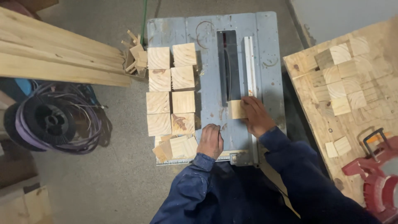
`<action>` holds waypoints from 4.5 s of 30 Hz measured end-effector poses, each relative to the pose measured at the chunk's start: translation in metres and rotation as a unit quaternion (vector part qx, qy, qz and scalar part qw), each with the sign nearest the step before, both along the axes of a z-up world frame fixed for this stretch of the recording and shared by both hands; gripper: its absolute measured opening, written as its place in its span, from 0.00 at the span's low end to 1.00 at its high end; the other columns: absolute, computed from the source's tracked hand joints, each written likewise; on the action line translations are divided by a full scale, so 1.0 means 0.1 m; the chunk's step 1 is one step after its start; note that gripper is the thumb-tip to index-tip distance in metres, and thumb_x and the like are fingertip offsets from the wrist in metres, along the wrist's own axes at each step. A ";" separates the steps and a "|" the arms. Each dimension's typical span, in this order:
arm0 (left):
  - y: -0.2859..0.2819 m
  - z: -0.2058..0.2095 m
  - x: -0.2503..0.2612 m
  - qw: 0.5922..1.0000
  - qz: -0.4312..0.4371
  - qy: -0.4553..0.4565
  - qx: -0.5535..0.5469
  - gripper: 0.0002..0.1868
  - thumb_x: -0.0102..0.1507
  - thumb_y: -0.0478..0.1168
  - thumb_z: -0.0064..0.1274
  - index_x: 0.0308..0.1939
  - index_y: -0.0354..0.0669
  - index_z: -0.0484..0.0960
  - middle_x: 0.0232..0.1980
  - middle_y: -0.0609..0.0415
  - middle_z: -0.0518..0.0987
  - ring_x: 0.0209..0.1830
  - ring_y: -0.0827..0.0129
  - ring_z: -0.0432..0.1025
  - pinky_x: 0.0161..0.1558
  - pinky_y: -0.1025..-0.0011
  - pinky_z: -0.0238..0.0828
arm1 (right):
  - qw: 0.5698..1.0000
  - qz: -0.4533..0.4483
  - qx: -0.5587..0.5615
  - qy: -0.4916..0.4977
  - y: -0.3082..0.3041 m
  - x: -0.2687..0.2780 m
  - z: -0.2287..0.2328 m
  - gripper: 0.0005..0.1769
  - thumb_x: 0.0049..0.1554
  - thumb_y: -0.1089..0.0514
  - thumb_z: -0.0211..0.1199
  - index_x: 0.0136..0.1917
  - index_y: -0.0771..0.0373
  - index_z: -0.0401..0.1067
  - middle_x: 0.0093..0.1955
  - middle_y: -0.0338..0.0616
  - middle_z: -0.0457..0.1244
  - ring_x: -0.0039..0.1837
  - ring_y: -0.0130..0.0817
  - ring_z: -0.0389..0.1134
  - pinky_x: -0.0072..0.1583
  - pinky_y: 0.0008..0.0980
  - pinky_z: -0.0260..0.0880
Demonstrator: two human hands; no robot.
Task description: Organizing and inspecting small wooden blocks on a table saw and workbench
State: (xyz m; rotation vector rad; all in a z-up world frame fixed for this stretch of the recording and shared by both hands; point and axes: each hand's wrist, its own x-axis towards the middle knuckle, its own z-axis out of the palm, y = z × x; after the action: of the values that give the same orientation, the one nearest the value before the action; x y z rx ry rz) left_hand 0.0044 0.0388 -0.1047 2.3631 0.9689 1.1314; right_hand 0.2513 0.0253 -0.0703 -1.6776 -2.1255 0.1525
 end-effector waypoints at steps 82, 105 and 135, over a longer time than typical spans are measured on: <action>-0.05 -0.09 0.01 0.999 -0.007 0.047 -0.013 0.04 0.59 0.30 0.45 0.32 0.31 0.73 0.43 0.43 0.72 0.54 0.41 0.73 0.57 0.53 0.74 | 0.999 -0.030 0.023 0.000 1.16 0.49 -0.19 0.29 0.56 0.46 0.62 0.66 0.62 0.65 0.71 0.45 0.60 0.73 0.48 0.56 0.61 0.48 0.54; -0.08 -0.27 -0.06 0.999 -0.002 0.038 -0.015 0.07 0.68 0.31 0.40 0.37 0.32 0.73 0.43 0.42 0.71 0.54 0.43 0.71 0.57 0.57 0.71 | 1.000 -0.011 -0.022 0.002 0.90 0.40 -0.18 0.32 0.46 0.53 0.72 0.61 0.60 0.66 0.65 0.45 0.63 0.71 0.51 0.58 0.63 0.50 0.58; -0.03 -0.01 -1.72 0.969 0.097 0.209 0.083 0.15 0.69 0.41 0.48 0.58 0.48 0.81 0.60 0.56 0.79 0.61 0.67 0.73 0.58 0.66 0.69 | 0.995 -0.047 -0.075 -0.052 -0.37 -0.53 0.52 0.37 0.43 0.54 0.73 0.65 0.59 0.67 0.66 0.46 0.61 0.69 0.49 0.63 0.63 0.50 0.59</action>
State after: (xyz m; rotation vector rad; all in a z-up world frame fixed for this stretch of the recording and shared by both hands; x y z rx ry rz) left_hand -0.1679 0.0360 -0.1058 2.7619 1.3138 0.8153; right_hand 0.1983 -0.0122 -0.0181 -1.9060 -2.1514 0.2068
